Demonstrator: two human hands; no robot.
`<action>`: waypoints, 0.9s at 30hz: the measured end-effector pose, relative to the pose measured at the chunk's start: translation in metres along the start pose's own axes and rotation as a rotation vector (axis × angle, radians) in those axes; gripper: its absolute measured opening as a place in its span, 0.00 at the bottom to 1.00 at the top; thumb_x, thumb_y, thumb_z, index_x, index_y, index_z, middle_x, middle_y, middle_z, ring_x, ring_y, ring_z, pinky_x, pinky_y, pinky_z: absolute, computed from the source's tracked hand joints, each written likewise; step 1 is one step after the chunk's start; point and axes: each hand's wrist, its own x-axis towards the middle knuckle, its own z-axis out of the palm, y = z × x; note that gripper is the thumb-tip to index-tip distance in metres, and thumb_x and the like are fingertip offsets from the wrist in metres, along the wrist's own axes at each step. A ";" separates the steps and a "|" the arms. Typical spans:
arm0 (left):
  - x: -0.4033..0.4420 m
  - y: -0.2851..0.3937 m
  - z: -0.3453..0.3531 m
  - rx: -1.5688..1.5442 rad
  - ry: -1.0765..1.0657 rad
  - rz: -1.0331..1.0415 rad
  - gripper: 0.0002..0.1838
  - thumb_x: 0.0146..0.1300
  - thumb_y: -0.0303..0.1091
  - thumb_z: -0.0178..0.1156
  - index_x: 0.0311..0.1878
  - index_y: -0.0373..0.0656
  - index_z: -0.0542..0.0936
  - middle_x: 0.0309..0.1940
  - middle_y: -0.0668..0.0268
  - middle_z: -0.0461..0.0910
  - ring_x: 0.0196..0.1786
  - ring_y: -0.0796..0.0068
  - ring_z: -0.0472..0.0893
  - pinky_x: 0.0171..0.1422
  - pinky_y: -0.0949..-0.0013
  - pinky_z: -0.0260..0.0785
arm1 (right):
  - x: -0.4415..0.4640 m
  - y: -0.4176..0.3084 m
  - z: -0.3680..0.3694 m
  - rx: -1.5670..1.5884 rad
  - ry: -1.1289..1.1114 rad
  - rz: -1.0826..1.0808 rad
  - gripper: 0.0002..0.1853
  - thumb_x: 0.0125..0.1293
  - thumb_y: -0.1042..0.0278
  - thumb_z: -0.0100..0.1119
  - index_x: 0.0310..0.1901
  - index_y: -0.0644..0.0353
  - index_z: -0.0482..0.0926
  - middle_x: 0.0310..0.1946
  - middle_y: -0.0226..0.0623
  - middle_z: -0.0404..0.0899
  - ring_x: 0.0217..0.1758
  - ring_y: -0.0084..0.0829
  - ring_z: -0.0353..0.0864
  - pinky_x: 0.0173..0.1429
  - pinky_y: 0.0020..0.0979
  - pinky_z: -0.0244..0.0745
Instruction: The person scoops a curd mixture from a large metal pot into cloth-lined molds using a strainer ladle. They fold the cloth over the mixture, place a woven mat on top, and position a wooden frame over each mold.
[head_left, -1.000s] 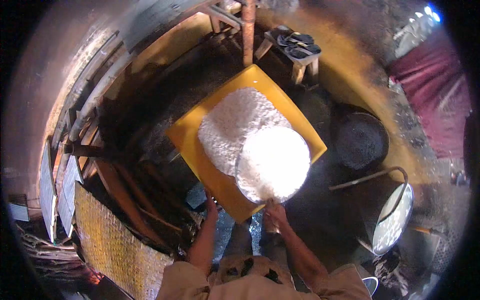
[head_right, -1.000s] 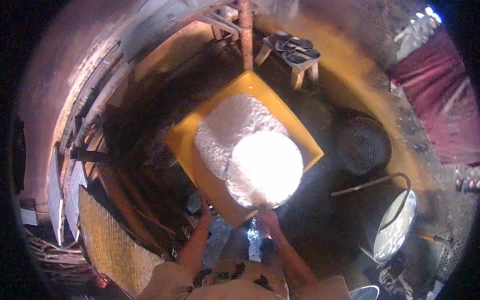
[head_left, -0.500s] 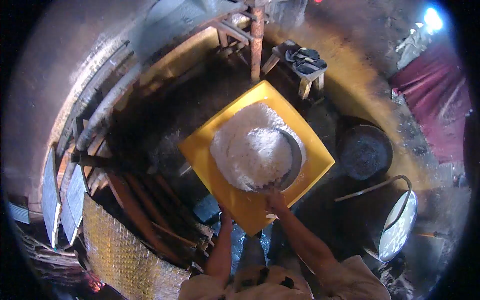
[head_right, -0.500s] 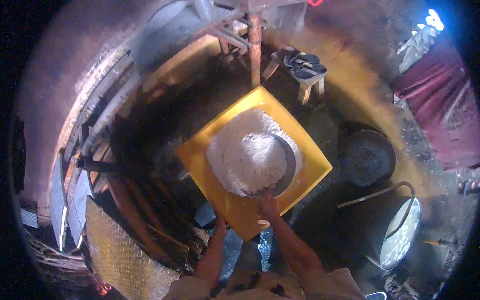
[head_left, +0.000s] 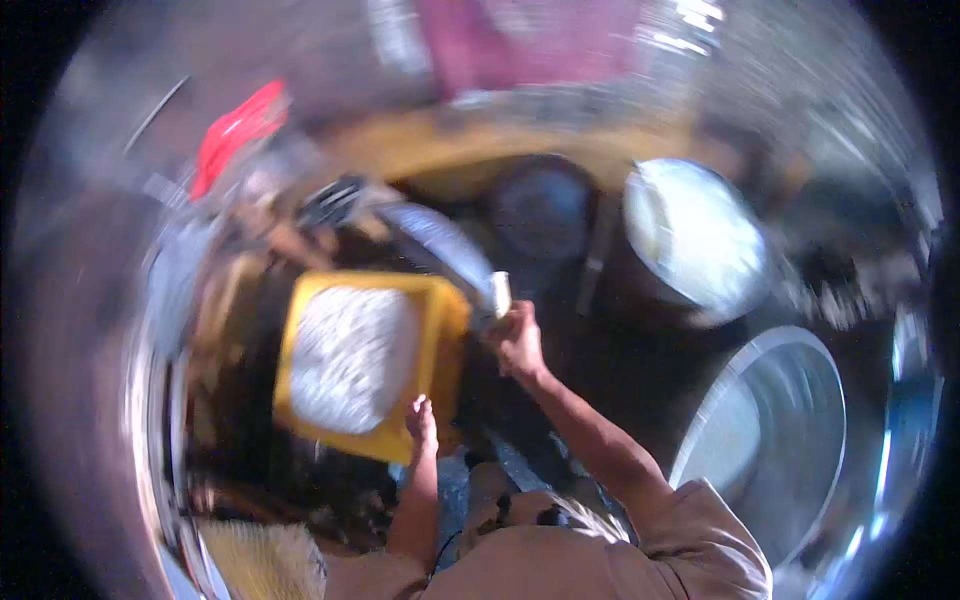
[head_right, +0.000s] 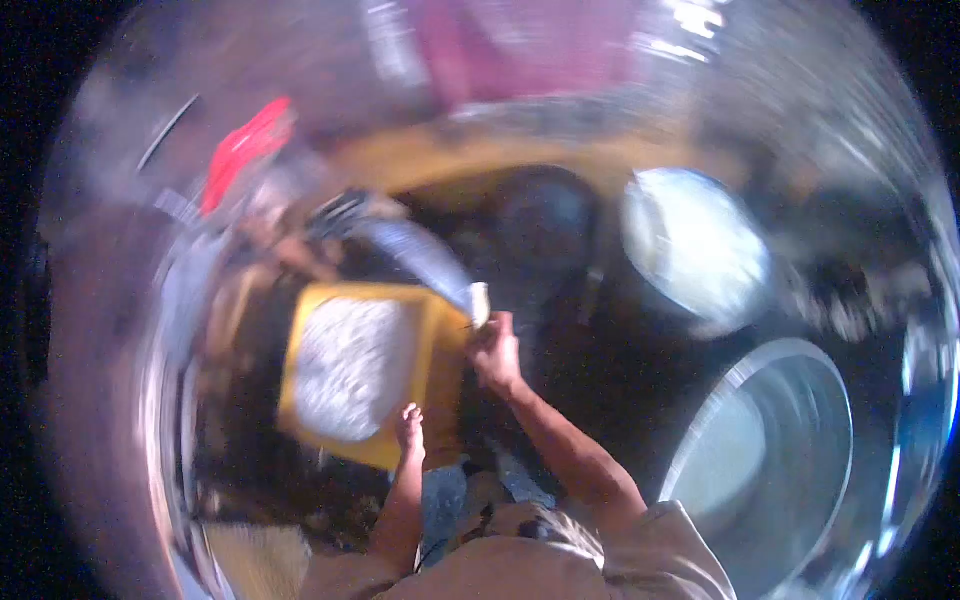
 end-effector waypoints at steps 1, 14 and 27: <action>-0.032 0.037 0.044 -0.173 -0.206 -0.101 0.18 0.56 0.40 0.55 0.48 0.42 0.74 0.42 0.62 0.77 0.44 0.70 0.77 0.47 0.66 0.67 | -0.012 0.018 -0.051 0.126 0.110 -0.405 0.20 0.50 0.72 0.59 0.45 0.64 0.66 0.31 0.39 0.74 0.32 0.30 0.75 0.37 0.30 0.73; -0.314 0.138 0.368 0.250 -1.039 0.136 0.24 0.68 0.48 0.37 0.54 0.37 0.69 0.50 0.61 0.70 0.52 0.69 0.68 0.59 0.68 0.56 | -0.384 0.415 -0.506 0.257 0.821 0.857 0.12 0.54 0.70 0.60 0.39 0.66 0.73 0.28 0.34 0.75 0.31 0.27 0.75 0.33 0.31 0.72; -0.330 0.131 0.372 0.349 -0.584 -0.027 0.41 0.62 0.65 0.34 0.66 0.39 0.54 0.65 0.59 0.56 0.64 0.60 0.58 0.69 0.61 0.46 | -0.371 0.751 -0.509 -0.454 0.915 1.357 0.11 0.62 0.63 0.52 0.36 0.61 0.76 0.24 0.38 0.78 0.25 0.31 0.77 0.28 0.35 0.72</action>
